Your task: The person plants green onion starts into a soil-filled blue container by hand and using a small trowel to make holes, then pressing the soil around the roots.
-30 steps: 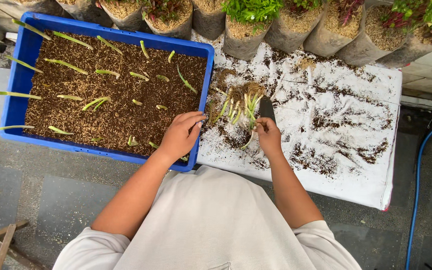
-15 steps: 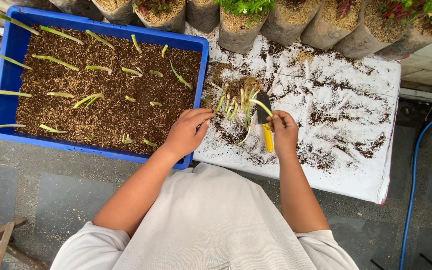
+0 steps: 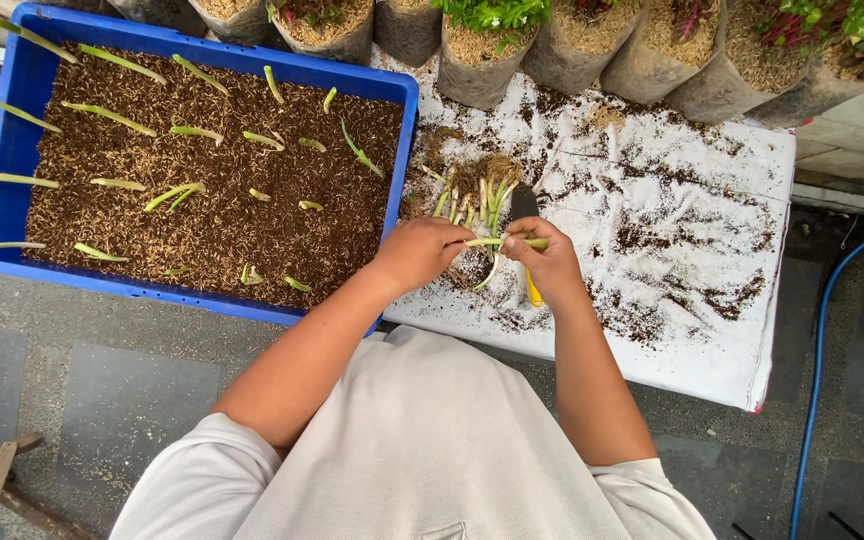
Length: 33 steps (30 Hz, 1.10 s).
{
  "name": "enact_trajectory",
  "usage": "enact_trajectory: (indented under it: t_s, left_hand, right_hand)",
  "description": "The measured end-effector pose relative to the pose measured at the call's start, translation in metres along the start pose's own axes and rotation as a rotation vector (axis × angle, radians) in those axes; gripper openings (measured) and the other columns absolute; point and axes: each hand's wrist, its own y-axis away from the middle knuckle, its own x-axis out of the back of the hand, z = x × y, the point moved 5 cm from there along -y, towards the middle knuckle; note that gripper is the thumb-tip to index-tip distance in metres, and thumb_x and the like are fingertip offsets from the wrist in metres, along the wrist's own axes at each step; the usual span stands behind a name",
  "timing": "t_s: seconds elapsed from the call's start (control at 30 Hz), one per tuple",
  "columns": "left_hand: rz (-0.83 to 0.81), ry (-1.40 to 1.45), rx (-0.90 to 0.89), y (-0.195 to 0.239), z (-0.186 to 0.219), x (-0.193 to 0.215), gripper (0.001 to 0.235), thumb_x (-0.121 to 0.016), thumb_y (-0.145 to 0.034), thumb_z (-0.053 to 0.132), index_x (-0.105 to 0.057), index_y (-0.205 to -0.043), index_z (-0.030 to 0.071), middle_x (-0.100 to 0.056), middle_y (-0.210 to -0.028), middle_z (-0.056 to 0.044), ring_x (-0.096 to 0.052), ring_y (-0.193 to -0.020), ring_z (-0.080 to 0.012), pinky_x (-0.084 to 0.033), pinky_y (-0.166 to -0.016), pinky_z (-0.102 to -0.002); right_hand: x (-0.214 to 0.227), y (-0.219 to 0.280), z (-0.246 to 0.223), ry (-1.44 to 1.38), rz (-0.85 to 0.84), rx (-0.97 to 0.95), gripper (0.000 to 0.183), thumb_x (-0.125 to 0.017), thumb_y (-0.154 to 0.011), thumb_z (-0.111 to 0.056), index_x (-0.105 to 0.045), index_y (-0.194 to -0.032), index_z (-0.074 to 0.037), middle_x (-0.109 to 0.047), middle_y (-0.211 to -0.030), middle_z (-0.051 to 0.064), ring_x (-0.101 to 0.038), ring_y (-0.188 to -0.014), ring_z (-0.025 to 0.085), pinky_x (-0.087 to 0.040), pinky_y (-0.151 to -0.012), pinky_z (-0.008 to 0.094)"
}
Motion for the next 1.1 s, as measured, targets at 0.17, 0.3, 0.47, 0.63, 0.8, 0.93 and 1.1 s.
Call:
enact_trajectory:
  t_s: [0.17,0.3,0.47,0.63,0.8,0.93,1.1]
  left_hand:
    - [0.093,0.21,0.062,-0.009,-0.025,-0.019,0.029,-0.071,-0.115,0.013,-0.08,-0.141,0.006,-0.084,-0.126,-0.021,-0.082,-0.119,-0.0397,-0.067,-0.104,-0.052]
    - [0.194,0.344,0.086,-0.026,-0.058,-0.043,0.026,-0.078,-0.111,0.013,-0.081,-0.136,0.006,-0.084,-0.121,-0.02,-0.084,-0.114,-0.0365,-0.069,-0.096,-0.049]
    - [0.161,0.329,0.038,-0.025,-0.052,-0.046,0.029,-0.072,-0.116,0.013,-0.076,-0.144,0.005,-0.081,-0.126,-0.019,-0.078,-0.124,-0.037,-0.067,-0.103,-0.054]
    - [0.13,0.275,0.059,-0.005,-0.033,-0.025,0.028,-0.068,-0.119,0.016,-0.075,-0.143,0.004,-0.079,-0.131,-0.022,-0.075,-0.132,-0.041,-0.065,-0.109,-0.06]
    - [0.176,0.424,0.073,0.0,-0.045,-0.03,0.035,-0.065,-0.122,0.02,-0.07,-0.15,0.001,-0.077,-0.134,-0.024,-0.075,-0.131,-0.0419,-0.067,-0.106,-0.058]
    - [0.291,0.381,0.051,-0.008,-0.076,-0.028,0.031,-0.069,-0.12,0.019,-0.073,-0.145,0.001,-0.079,-0.128,-0.022,-0.078,-0.123,-0.0393,-0.071,-0.097,-0.054]
    - [0.341,0.233,0.011,0.021,-0.063,0.013,0.03,-0.067,-0.12,0.016,-0.069,-0.146,0.002,-0.076,-0.13,-0.022,-0.079,-0.122,-0.0383,-0.072,-0.096,-0.054]
  right_hand:
    - [-0.022,0.004,-0.023,-0.35,0.098,-0.119,0.037,-0.069,-0.114,-0.007,-0.06,-0.149,-0.008,-0.075,-0.111,0.009,-0.077,-0.098,0.015,-0.069,-0.093,0.026]
    - [-0.034,0.002,-0.01,-0.036,0.068,-0.172,0.026,-0.067,-0.118,-0.013,-0.07,-0.143,-0.008,-0.075,-0.113,0.011,-0.073,-0.1,0.018,-0.066,-0.093,0.031]
    - [-0.044,-0.007,-0.002,0.025,0.082,-0.031,0.013,-0.074,-0.116,-0.01,-0.081,-0.125,-0.005,-0.074,-0.103,0.01,-0.075,-0.094,0.016,-0.065,-0.088,0.029]
    - [-0.042,-0.015,-0.011,-0.152,0.132,-0.134,0.017,-0.061,-0.12,-0.009,-0.076,-0.127,-0.008,-0.075,-0.105,0.011,-0.078,-0.089,0.017,-0.069,-0.086,0.028]
    - [-0.05,-0.028,0.004,-0.494,0.1,-0.1,0.012,-0.068,-0.118,-0.012,-0.069,-0.128,-0.004,-0.081,-0.109,0.011,-0.086,-0.092,0.018,-0.075,-0.087,0.023]
    - [-0.07,-0.037,0.007,-0.467,0.072,-0.141,0.015,-0.07,-0.116,-0.013,-0.07,-0.13,-0.006,-0.082,-0.11,0.008,-0.085,-0.094,0.014,-0.074,-0.085,0.021]
    - [-0.098,-0.049,0.011,-0.423,0.007,-0.161,0.014,-0.076,-0.112,-0.007,-0.076,-0.124,-0.001,-0.08,-0.098,0.009,-0.083,-0.086,0.013,-0.072,-0.08,0.019]
